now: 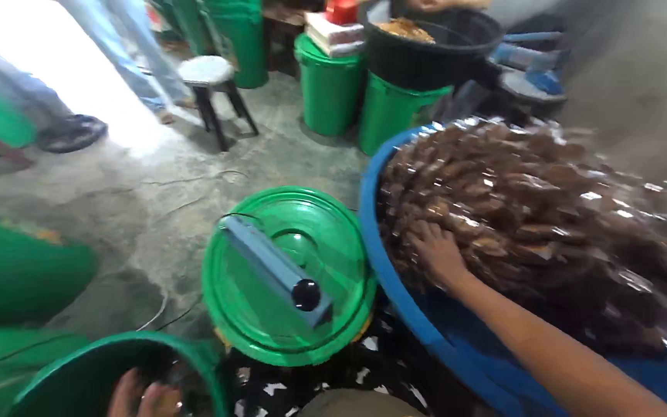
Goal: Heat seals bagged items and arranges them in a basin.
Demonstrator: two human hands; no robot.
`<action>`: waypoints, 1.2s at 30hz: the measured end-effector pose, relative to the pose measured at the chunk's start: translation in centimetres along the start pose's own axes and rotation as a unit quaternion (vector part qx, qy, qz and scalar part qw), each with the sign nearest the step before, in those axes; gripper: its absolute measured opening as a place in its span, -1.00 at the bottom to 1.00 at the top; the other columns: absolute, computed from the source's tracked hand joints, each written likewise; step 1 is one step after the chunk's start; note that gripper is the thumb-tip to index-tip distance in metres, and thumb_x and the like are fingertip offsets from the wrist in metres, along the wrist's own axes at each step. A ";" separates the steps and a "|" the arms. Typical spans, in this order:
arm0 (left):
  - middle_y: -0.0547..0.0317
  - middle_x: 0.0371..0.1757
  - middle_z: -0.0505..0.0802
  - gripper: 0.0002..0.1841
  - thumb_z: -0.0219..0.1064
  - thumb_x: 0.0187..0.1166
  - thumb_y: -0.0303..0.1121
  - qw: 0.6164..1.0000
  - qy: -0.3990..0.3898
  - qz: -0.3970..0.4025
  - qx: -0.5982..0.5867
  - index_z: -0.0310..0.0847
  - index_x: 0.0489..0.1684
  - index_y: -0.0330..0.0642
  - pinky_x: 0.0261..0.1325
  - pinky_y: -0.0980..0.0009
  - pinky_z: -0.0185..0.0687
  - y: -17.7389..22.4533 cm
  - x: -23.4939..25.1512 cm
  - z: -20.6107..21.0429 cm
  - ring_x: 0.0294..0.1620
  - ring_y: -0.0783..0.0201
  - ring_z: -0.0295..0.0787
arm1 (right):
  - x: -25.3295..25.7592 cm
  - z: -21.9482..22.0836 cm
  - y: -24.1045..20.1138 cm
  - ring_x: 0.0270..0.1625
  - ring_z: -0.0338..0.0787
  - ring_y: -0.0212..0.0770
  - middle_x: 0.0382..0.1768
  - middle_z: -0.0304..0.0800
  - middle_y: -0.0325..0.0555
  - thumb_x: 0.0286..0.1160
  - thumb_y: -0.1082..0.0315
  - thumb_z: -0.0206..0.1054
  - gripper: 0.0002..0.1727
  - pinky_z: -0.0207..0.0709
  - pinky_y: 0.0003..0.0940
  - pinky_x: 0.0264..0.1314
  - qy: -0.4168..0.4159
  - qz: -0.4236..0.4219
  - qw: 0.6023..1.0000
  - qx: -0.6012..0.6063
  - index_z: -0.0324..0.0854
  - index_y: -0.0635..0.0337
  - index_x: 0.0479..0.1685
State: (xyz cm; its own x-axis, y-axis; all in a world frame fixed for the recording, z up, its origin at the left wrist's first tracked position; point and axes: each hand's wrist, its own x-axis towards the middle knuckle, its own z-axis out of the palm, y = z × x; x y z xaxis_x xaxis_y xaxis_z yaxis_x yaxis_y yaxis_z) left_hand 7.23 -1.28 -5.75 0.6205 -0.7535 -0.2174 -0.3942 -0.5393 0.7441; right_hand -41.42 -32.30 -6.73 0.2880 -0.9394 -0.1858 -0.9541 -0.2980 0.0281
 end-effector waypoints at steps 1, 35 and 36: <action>-0.57 0.62 0.39 -0.37 0.11 0.77 -0.31 1.000 -0.013 0.015 -0.001 0.07 0.73 -0.54 0.67 -0.09 0.27 1.5 -0.2 0.6 0.64 -0.29 0.38 | 0.3 -0.2 -0.2 0.60 0.35 0.61 0.58 0.35 0.55 0.45 0.61 0.34 -0.48 0.37 0.54 0.36 0.004 -0.008 1.000 -0.004 0.59 0.23 0.47; -0.34 0.59 0.46 -0.34 0.29 0.65 -0.39 0.942 -0.087 -0.016 -0.324 0.10 0.74 -0.29 0.48 0.08 0.52 11.1 5.6 16.8 0.51 -0.06 0.53 | 3.5 -4.4 -23.8 -0.12 0.67 -0.15 -0.05 0.70 0.18 0.86 0.34 0.01 -0.62 0.55 -0.25 0.04 -0.051 -0.054 0.871 0.485 0.49 0.47 0.37; -0.37 0.58 0.45 -0.34 0.25 0.68 -0.36 0.941 -0.081 -0.020 -0.327 0.07 0.75 -0.29 0.45 0.06 0.55 11.1 6.4 16.5 0.48 -0.09 0.55 | 3.1 -6.2 -23.5 -0.06 0.68 -0.21 -0.01 0.69 0.10 0.87 0.32 -0.01 -0.60 0.55 -0.32 0.07 -0.078 -0.097 0.869 0.480 0.45 0.42 0.44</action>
State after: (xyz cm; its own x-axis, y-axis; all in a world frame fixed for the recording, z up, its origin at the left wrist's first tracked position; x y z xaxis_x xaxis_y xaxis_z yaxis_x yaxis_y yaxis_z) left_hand -4.37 -18.29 -9.33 0.4930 -0.8136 -0.3083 0.1631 -0.2617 0.9513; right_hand -17.64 -29.23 -1.90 0.5083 -0.8303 -0.2285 -0.5396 -0.1002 -0.8360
